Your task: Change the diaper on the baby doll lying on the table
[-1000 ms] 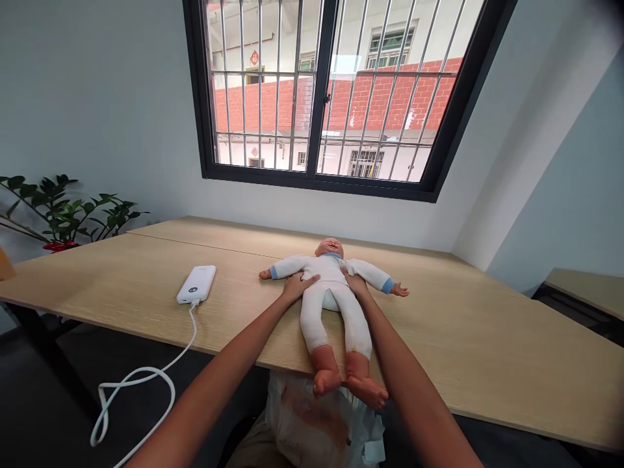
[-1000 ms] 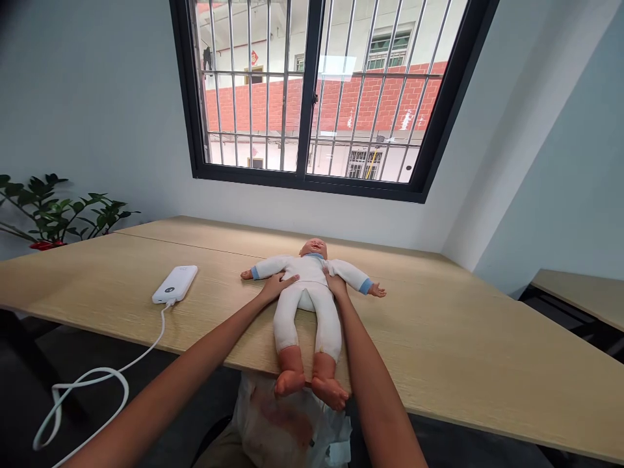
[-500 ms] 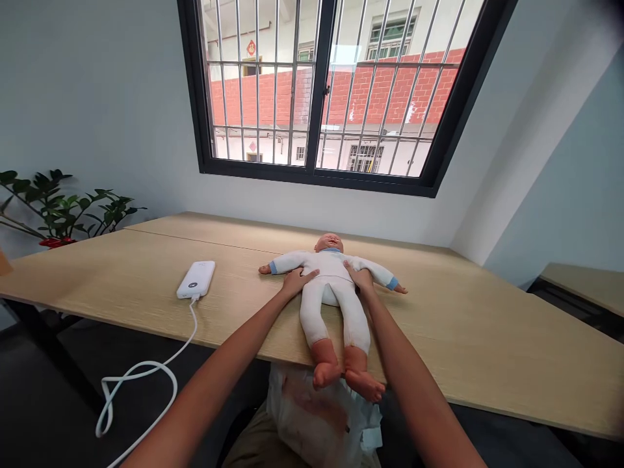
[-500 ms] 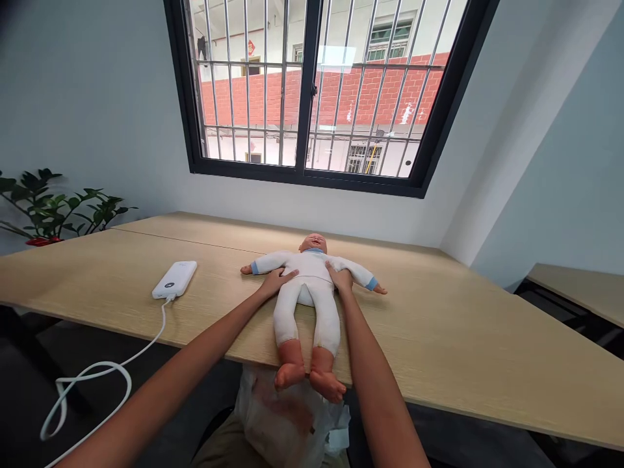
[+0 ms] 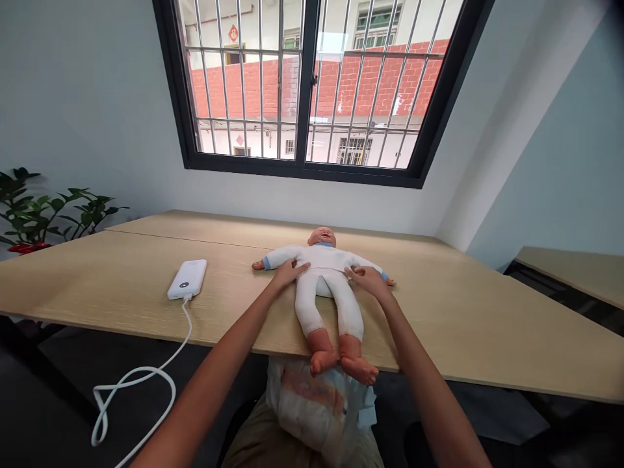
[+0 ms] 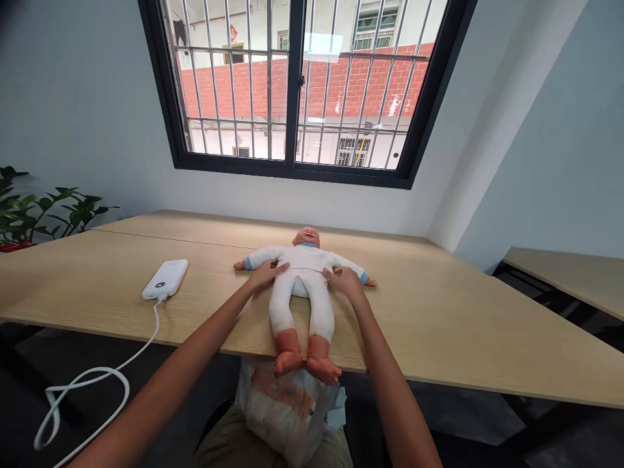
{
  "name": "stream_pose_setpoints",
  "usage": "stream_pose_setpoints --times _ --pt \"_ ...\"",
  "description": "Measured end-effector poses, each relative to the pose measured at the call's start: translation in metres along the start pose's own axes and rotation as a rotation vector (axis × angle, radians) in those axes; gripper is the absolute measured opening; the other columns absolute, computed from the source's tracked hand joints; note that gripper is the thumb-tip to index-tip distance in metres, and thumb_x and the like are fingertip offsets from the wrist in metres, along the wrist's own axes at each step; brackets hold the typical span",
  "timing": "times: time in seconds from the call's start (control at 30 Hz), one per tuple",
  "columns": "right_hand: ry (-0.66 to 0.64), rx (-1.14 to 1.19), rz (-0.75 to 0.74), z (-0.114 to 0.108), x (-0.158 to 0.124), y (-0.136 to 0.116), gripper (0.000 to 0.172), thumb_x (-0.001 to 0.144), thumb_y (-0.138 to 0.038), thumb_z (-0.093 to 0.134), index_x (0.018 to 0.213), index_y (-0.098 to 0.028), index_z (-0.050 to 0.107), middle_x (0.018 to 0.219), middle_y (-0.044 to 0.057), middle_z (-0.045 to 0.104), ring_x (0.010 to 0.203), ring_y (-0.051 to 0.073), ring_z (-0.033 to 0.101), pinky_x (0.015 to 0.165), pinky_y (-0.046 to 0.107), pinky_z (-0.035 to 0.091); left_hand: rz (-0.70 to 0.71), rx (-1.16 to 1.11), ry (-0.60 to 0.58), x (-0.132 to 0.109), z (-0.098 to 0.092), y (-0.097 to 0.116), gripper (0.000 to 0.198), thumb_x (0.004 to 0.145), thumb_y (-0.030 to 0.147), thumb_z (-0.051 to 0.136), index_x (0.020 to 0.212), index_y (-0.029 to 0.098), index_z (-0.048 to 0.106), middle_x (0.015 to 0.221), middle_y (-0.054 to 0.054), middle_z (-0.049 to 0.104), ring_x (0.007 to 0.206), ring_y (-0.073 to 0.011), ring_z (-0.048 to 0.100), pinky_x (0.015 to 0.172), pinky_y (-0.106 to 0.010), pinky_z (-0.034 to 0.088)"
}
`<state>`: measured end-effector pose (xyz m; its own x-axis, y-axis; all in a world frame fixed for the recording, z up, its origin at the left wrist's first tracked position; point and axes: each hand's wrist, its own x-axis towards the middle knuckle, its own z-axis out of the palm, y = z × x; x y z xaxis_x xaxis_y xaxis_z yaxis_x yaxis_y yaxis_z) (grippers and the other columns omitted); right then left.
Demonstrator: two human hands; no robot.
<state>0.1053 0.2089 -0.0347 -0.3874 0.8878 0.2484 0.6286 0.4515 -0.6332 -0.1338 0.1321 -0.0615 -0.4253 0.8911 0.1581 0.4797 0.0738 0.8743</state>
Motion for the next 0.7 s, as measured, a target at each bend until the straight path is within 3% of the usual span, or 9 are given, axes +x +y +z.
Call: stream_pose_setpoints --times 0.07,0.17,0.23,0.33,0.4,0.5,0.6,0.7 --pt "0.009 0.082 -0.057 -0.007 -0.032 0.007 0.036 0.084 -0.046 0.063 0.096 -0.013 0.068 0.104 0.014 0.07 0.09 0.025 0.067 0.085 0.033 0.051 0.087 -0.002 -0.012 -0.016 -0.005 0.006 0.065 0.082 0.05 0.064 0.134 0.011 0.051 0.128 -0.014 0.061 0.121 -0.0303 0.056 0.103 -0.033 0.047" --pt "-0.159 0.233 -0.082 -0.011 -0.089 0.008 0.046 0.086 -0.052 0.058 0.117 -0.017 0.06 0.125 0.014 0.061 0.093 0.024 0.067 0.083 0.038 0.055 0.275 0.017 0.06 -0.064 -0.005 0.013 0.059 0.086 0.049 0.062 0.135 0.018 0.051 0.137 -0.011 0.054 0.129 -0.0303 0.049 0.112 -0.035 0.04" --pt "-0.192 0.257 -0.12 -0.008 -0.124 0.004 0.059 0.086 -0.052 0.059 0.134 -0.02 0.048 0.136 0.014 0.052 0.103 0.025 0.064 0.088 0.04 0.054 0.331 0.089 0.022 -0.106 0.001 0.015 0.061 0.082 0.053 0.066 0.133 0.02 0.055 0.137 -0.012 0.051 0.134 -0.0319 0.043 0.117 -0.041 0.033" --pt "-0.228 0.17 -0.204 0.003 -0.159 0.0 0.077 0.08 -0.051 0.067 0.145 -0.024 0.036 0.15 0.014 0.034 0.132 0.029 0.046 0.104 0.044 0.045 0.334 0.142 -0.083 -0.162 0.013 0.01 0.068 0.077 0.058 0.069 0.137 0.031 0.052 0.15 -0.01 0.037 0.144 -0.0349 0.028 0.117 -0.051 0.03" --pt "-0.25 0.104 -0.222 0.012 -0.17 -0.001 0.079 0.078 -0.049 0.07 0.146 -0.027 0.037 0.156 0.012 0.021 0.142 0.03 0.032 0.109 0.044 0.041 0.329 0.171 -0.115 -0.187 0.02 0.003 0.075 0.071 0.058 0.075 0.138 0.034 0.051 0.158 -0.009 0.025 0.147 -0.0387 0.019 0.116 -0.058 0.028" --pt "-0.233 0.067 -0.233 0.022 -0.176 0.0 0.073 0.081 -0.043 0.068 0.146 -0.027 0.038 0.159 0.011 0.013 0.145 0.03 0.026 0.111 0.044 0.038 0.329 0.194 -0.106 -0.203 0.029 -0.008 0.068 0.073 0.051 0.076 0.135 0.036 0.052 0.161 -0.007 0.017 0.147 -0.0382 0.02 0.116 -0.06 0.027" --pt "-0.233 0.073 -0.26 0.023 -0.175 -0.003 0.068 0.082 -0.038 0.066 0.144 -0.025 0.041 0.159 0.011 0.015 0.146 0.027 0.024 0.115 0.044 0.034 0.337 0.211 -0.115 -0.202 0.029 -0.011 0.049 0.079 0.042 0.072 0.126 0.033 0.06 0.162 -0.007 0.017 0.146 -0.0356 0.023 0.118 -0.059 0.022" --pt "-0.285 0.11 -0.274 0.018 -0.166 -0.007 0.066 0.081 -0.032 0.064 0.143 -0.024 0.043 0.158 0.011 0.021 0.147 0.026 0.022 0.117 0.044 0.029 0.382 0.176 -0.2 -0.194 0.021 -0.006 0.036 0.082 0.031 0.069 0.117 0.029 0.063 0.161 -0.005 0.019 0.147 -0.0309 0.023 0.118 -0.049 0.029"
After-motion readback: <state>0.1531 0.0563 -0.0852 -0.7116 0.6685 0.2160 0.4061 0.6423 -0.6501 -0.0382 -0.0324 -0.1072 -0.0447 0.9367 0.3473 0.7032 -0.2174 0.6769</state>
